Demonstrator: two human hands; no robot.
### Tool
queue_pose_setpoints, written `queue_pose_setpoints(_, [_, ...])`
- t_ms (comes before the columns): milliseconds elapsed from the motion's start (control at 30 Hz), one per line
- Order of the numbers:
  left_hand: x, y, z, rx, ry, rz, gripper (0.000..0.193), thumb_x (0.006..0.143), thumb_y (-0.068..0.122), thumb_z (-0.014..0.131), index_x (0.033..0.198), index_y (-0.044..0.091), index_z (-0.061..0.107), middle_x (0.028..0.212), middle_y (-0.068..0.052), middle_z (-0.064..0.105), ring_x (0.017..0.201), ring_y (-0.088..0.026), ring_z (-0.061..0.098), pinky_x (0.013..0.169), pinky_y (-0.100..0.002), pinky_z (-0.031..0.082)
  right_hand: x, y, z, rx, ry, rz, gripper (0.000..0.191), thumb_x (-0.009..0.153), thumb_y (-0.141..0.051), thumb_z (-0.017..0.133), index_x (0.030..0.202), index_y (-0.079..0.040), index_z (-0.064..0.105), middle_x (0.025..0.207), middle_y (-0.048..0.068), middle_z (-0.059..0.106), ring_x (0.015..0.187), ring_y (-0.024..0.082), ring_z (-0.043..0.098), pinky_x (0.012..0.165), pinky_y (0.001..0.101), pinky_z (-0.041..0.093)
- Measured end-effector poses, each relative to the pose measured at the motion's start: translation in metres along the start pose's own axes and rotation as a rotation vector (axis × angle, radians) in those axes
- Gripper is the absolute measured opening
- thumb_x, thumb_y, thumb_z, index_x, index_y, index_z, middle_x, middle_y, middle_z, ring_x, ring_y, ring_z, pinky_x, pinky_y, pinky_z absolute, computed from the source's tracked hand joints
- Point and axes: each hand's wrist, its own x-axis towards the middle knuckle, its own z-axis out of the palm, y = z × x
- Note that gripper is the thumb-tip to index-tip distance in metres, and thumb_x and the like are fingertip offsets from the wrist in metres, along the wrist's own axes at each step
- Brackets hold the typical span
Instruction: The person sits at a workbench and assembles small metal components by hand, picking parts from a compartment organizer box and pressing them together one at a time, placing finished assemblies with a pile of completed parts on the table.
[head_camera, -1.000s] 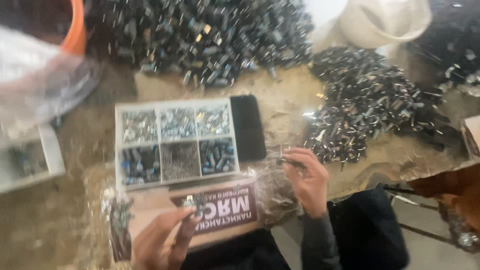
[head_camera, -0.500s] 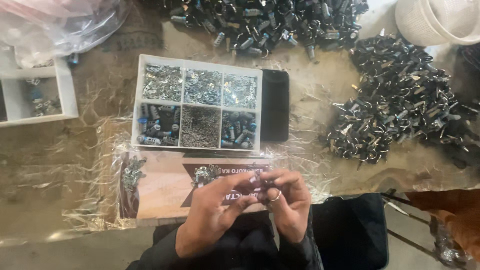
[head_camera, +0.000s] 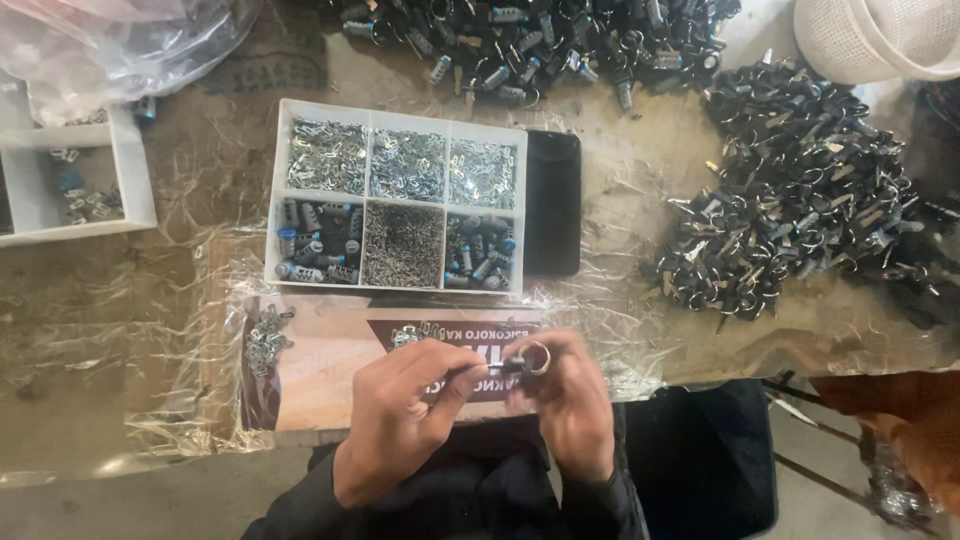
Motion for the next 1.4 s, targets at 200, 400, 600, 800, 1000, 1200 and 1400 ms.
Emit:
queue_pose_setpoints(200, [-0.004, 0.008, 0.000, -0.028, -0.021, 0.028, 0.013, 0.085, 0.003, 0.078, 0.096, 0.004, 0.071, 0.089, -0.010, 0.073, 0.079, -0.028, 0.074, 0.066, -0.034, 0.057, -0.009, 0.004, -0.002, -0.819, -0.015, -0.352, 0.020, 0.095, -0.003, 0.068, 0.113, 0.005, 0.066, 0.108, 0.018, 0.067, 0.098, 0.024, 0.067, 0.081, 0.0318, 0.056])
queue_pose_setpoints(400, [0.002, -0.007, -0.046, 0.153, 0.138, -0.051, 0.017, 0.089, 0.006, 0.078, 0.105, 0.006, 0.071, 0.093, -0.010, 0.074, 0.081, -0.022, 0.075, 0.069, -0.033, 0.058, 0.007, -0.008, -0.047, -0.534, 0.359, -0.552, 0.011, 0.105, 0.000, 0.066, 0.116, 0.003, 0.065, 0.100, 0.015, 0.071, 0.087, 0.016, 0.067, 0.083, 0.0272, 0.054])
queue_pose_setpoints(600, [0.037, -0.045, -0.116, 0.647, 0.079, 0.104, 0.023, 0.090, 0.007, 0.074, 0.113, 0.011, 0.074, 0.106, -0.007, 0.074, 0.093, -0.026, 0.072, 0.076, -0.037, 0.056, 0.049, -0.001, -0.074, -1.231, 0.574, -0.634, 0.014, 0.102, -0.004, 0.072, 0.115, -0.001, 0.072, 0.108, 0.011, 0.072, 0.104, 0.024, 0.062, 0.090, 0.0348, 0.052])
queue_pose_setpoints(800, [0.087, -0.056, -0.112, 0.707, -0.300, 0.084, 0.022, 0.082, 0.016, 0.075, 0.104, 0.012, 0.075, 0.095, -0.005, 0.072, 0.092, -0.028, 0.068, 0.076, -0.042, 0.053, 0.068, -0.006, -0.064, -1.622, 0.567, -0.820, 0.014, 0.098, -0.010, 0.076, 0.111, -0.004, 0.077, 0.118, 0.011, 0.072, 0.118, 0.029, 0.060, 0.107, 0.0418, 0.044])
queue_pose_setpoints(1000, [0.100, -0.021, -0.113, 0.722, -0.197, 0.145, 0.021, 0.085, 0.017, 0.073, 0.105, 0.012, 0.075, 0.100, -0.006, 0.074, 0.093, -0.028, 0.069, 0.078, -0.041, 0.054, 0.046, -0.021, -0.022, -1.215, 0.613, -0.839, 0.024, 0.103, -0.023, 0.070, 0.112, -0.001, 0.069, 0.121, 0.012, 0.068, 0.119, 0.028, 0.061, 0.107, 0.0417, 0.046])
queue_pose_setpoints(1200, [0.059, -0.009, -0.067, 0.666, -0.579, 0.304, 0.039, 0.064, 0.014, 0.078, 0.104, 0.012, 0.077, 0.101, -0.007, 0.074, 0.092, -0.029, 0.073, 0.079, -0.039, 0.059, 0.040, -0.015, 0.029, -0.952, -0.005, -0.752, 0.033, 0.096, -0.031, 0.073, 0.114, -0.003, 0.070, 0.107, 0.010, 0.076, 0.095, 0.026, 0.077, 0.085, 0.0361, 0.062])
queue_pose_setpoints(1400, [0.025, 0.001, -0.031, 0.349, 0.022, 0.324, 0.043, 0.075, 0.000, 0.081, 0.116, 0.007, 0.072, 0.113, -0.008, 0.075, 0.095, -0.023, 0.073, 0.086, -0.034, 0.059, 0.059, -0.008, 0.055, -0.122, -0.192, 0.020, 0.029, 0.098, -0.010, 0.073, 0.122, 0.002, 0.063, 0.115, 0.009, 0.068, 0.108, 0.015, 0.065, 0.095, 0.0321, 0.054])
